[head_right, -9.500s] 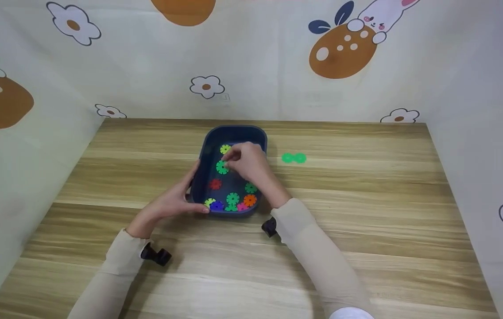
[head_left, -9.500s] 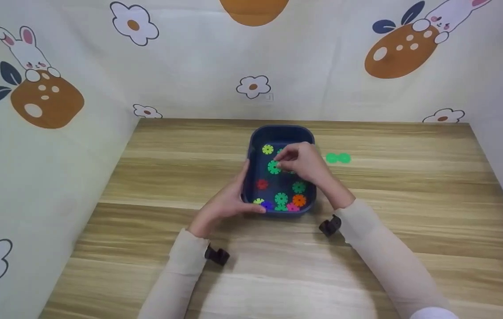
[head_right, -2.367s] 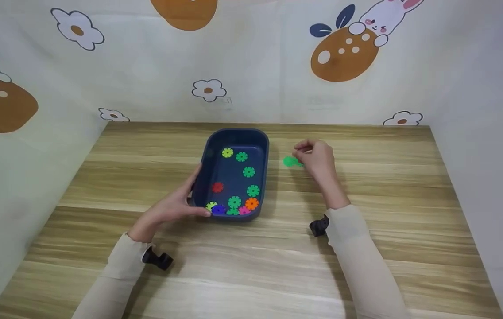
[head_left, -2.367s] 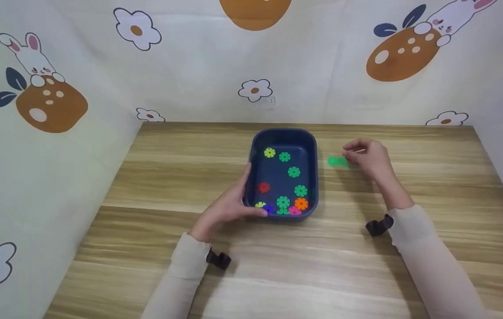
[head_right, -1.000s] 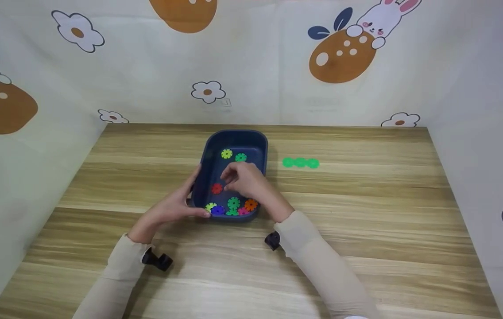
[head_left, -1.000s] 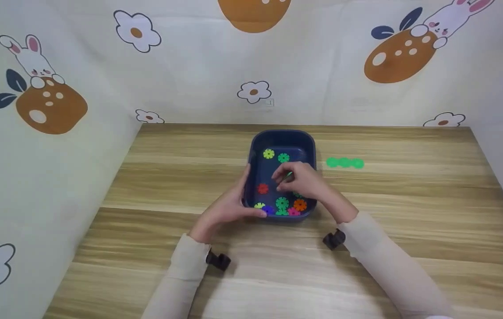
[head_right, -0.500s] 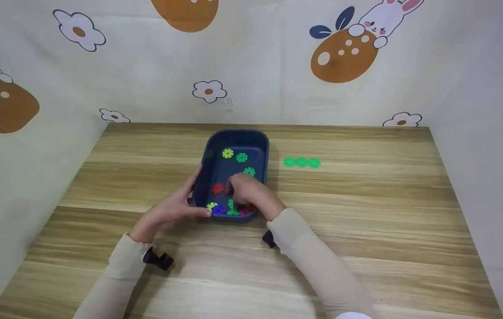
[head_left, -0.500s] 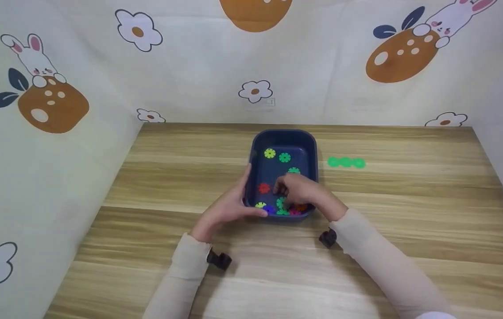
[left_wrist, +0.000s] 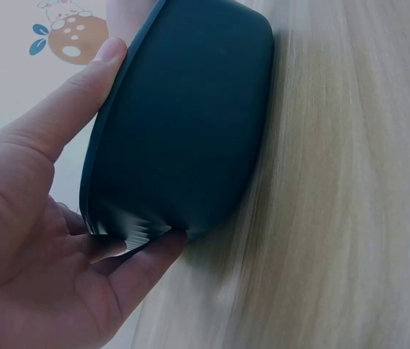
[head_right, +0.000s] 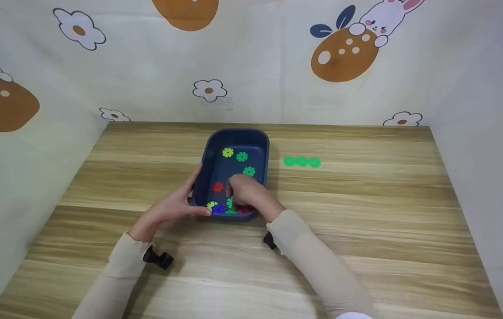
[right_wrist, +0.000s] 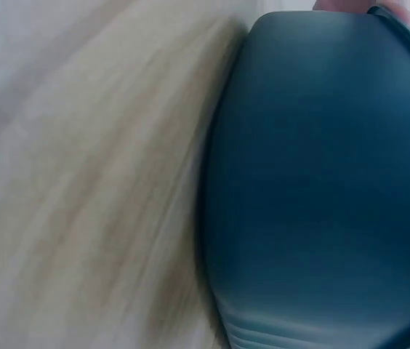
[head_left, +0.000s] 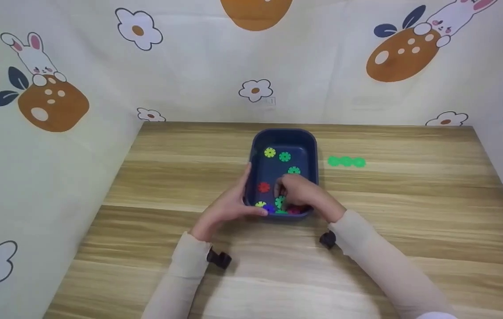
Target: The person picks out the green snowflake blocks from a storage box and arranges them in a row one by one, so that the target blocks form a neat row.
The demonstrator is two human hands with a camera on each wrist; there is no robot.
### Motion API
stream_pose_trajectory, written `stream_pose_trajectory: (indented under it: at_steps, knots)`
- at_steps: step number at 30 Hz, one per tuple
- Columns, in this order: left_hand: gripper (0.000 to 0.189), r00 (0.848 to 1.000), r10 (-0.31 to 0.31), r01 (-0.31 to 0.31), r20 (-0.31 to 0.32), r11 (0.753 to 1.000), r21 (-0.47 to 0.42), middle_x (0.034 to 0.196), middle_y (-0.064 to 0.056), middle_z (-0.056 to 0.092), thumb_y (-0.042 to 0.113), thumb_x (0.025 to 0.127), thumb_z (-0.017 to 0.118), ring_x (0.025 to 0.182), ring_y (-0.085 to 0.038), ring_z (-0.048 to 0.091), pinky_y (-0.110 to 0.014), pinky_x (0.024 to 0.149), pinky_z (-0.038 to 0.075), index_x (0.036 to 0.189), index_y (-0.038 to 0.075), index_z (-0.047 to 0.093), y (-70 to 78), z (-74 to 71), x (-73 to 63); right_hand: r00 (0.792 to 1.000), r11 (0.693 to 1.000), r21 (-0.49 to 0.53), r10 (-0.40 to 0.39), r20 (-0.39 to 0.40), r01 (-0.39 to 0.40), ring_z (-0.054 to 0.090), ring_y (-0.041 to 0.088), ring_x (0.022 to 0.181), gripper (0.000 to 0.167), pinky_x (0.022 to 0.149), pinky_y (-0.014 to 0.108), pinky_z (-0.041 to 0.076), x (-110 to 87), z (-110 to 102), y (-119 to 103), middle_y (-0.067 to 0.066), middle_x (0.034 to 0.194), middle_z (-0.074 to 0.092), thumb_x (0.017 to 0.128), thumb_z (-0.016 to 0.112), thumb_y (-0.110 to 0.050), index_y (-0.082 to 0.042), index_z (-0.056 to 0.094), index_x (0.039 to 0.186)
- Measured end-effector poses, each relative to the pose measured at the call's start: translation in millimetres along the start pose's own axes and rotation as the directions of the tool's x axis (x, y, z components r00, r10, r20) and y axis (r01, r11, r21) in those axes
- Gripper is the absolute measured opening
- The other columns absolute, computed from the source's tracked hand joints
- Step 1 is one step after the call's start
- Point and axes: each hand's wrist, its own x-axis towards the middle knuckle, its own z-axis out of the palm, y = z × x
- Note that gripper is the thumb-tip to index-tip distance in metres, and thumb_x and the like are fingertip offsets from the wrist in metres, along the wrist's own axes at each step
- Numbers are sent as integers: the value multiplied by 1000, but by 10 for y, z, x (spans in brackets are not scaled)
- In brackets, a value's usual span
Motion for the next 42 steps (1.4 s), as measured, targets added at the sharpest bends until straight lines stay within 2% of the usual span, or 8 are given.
stream_pose_trajectory:
  at_steps: [9,15,20,24,28,33,42]
  knots:
    - [127,1000,17,-17,3,1000,3,170,-10,6,17,77,87,153,-28,20,-47,126,17,161,22,-7,-1,3,24,1000,993,117,-6,-8,7,59,13,75,14,67,24,50,1,8,26,4,84,70,78,79,0,-8,73,87]
    - [127,1000,29,-29,7,1000,5,170,-10,4,16,76,87,154,-26,18,-46,127,16,161,21,-7,8,-4,22,1000,978,207,-10,-13,12,59,12,74,11,67,22,48,2,-7,30,3,84,72,81,75,1,-8,76,88]
    - [128,999,37,-37,7,999,14,169,-12,5,17,76,88,154,-28,18,-47,127,15,161,19,-7,8,-2,17,999,974,222,-39,-35,46,59,10,72,10,66,21,48,-17,-18,32,5,83,74,82,73,1,-6,77,87]
    - [127,1000,4,-4,-2,1000,25,170,-9,6,17,76,88,154,-26,17,-47,127,15,161,19,-6,20,4,8,996,971,229,-55,-66,68,58,8,69,9,64,19,47,-23,-20,28,5,80,74,81,73,1,-5,78,87]
    - [127,1000,-13,13,-7,1000,18,170,-7,6,18,76,88,154,-24,18,-46,127,15,161,21,-6,27,9,3,996,965,256,-26,-85,47,60,8,69,6,65,19,48,-22,-18,22,4,80,75,83,75,-3,-6,77,87]
    - [127,1000,-6,6,-2,1000,3,170,-7,5,20,76,88,154,-25,18,-48,127,15,161,22,-6,13,10,7,993,961,275,-2,-116,34,62,8,71,4,68,21,51,-16,-20,21,4,83,76,84,77,-7,-8,78,87]
    - [125,1000,-2,2,-4,1000,10,170,-7,7,18,77,87,153,-24,21,-46,126,17,161,24,-6,13,8,10,980,944,325,4,-200,62,65,11,75,4,72,26,55,-24,-19,27,4,87,76,84,78,-11,-9,78,87]
